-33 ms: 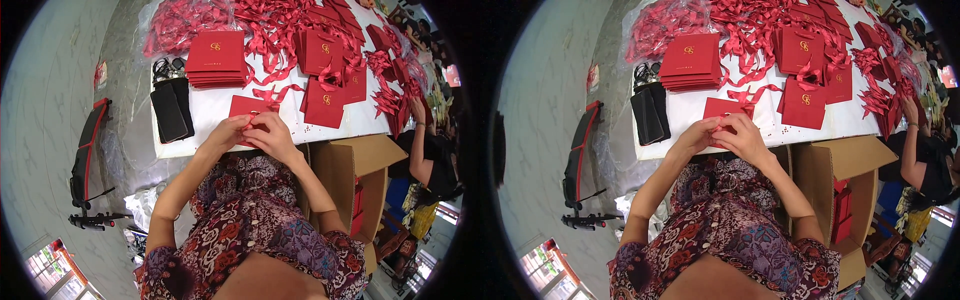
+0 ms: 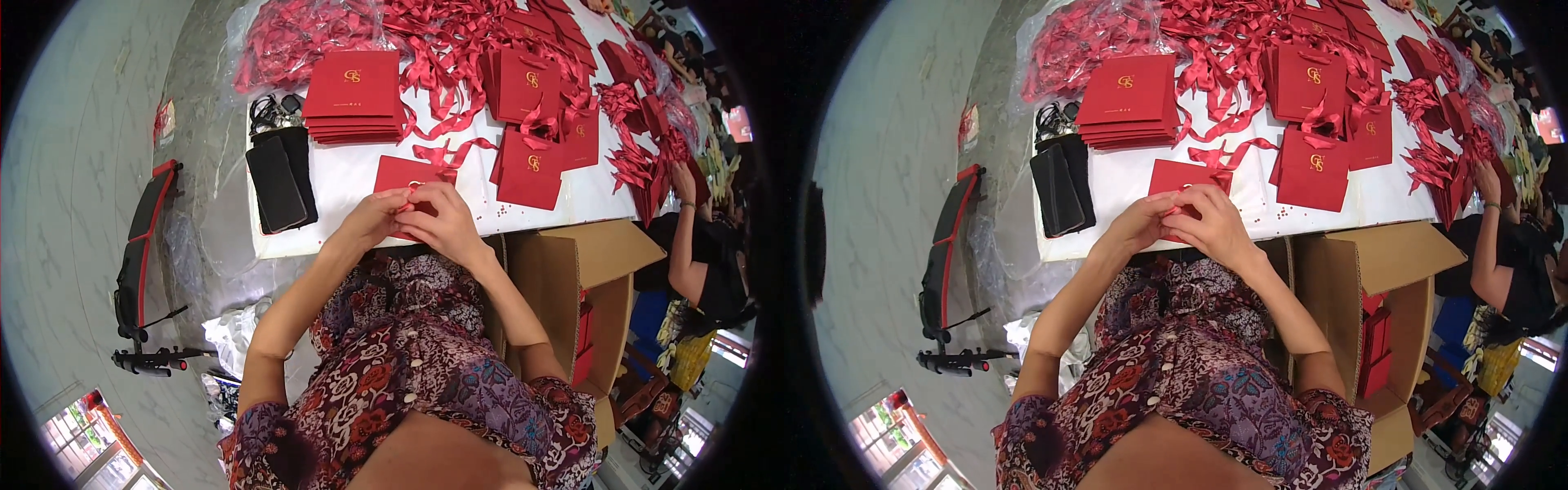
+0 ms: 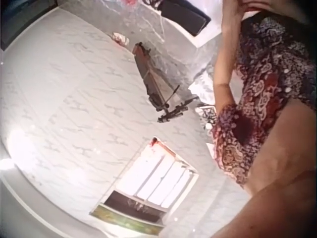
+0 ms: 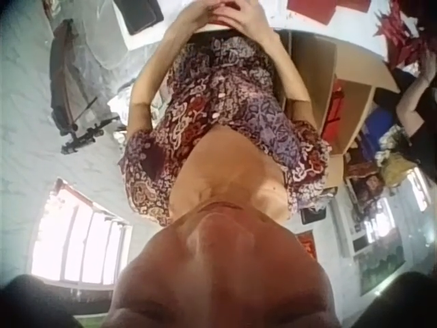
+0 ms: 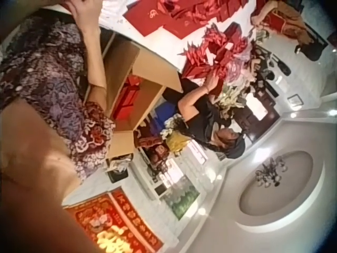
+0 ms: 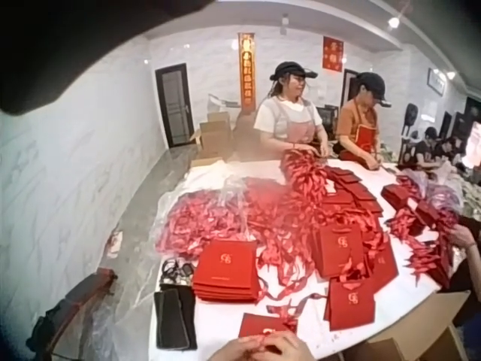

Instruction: The recorder is tying red ribbons onto small red gift bags and organizing them on a table.

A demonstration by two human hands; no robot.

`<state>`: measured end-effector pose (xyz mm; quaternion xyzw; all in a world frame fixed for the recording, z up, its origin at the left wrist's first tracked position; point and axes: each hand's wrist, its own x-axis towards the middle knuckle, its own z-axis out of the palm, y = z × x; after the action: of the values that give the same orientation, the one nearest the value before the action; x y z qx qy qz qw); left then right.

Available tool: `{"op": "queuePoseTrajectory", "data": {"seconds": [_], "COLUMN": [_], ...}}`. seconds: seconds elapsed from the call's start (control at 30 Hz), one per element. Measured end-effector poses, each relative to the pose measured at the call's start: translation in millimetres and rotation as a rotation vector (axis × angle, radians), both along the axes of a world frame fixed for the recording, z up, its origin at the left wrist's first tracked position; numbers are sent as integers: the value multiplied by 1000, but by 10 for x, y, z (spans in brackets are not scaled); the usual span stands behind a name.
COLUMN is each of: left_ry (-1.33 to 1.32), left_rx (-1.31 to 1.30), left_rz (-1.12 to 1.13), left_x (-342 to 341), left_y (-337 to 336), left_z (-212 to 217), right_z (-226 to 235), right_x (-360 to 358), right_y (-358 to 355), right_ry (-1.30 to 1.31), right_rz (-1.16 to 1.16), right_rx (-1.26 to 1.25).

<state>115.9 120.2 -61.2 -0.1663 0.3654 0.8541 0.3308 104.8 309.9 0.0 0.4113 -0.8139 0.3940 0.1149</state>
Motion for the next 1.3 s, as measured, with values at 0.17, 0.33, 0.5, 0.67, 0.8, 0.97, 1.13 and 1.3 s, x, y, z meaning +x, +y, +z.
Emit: {"op": "queuePoseTrajectory", "data": {"seconds": [0.17,0.33,0.5,0.67,0.8,0.97,1.13,1.3], "left_ry": [35,-146,57,990,834,943,1023,1102], "left_rx": [77,-5,-332,-1488,-1434,-1549,-1524,-1497], "left_rz": [-5,66,-60,141,15,77,-32,40], "left_x": [18,75,58,197,316,152,20,-13], "left_y": [142,190,133,9,107,197,139,167], "left_z": [44,162,271,179,177,273,137,149], "right_z": [-270,-327,-221,-30,-128,-305,-351,-422], "right_x": [32,28,0,24,-20,-51,-88,-88], "right_y": [-57,-58,7,125,114,47,-50,-85], "right_ry": [77,148,128,-148,-318,-328,-322,-324], "right_rz": [-91,-117,-130,-245,-297,-388,-384,-394], "right_rx": [-72,-80,-48,-108,-61,171,169,139]}}
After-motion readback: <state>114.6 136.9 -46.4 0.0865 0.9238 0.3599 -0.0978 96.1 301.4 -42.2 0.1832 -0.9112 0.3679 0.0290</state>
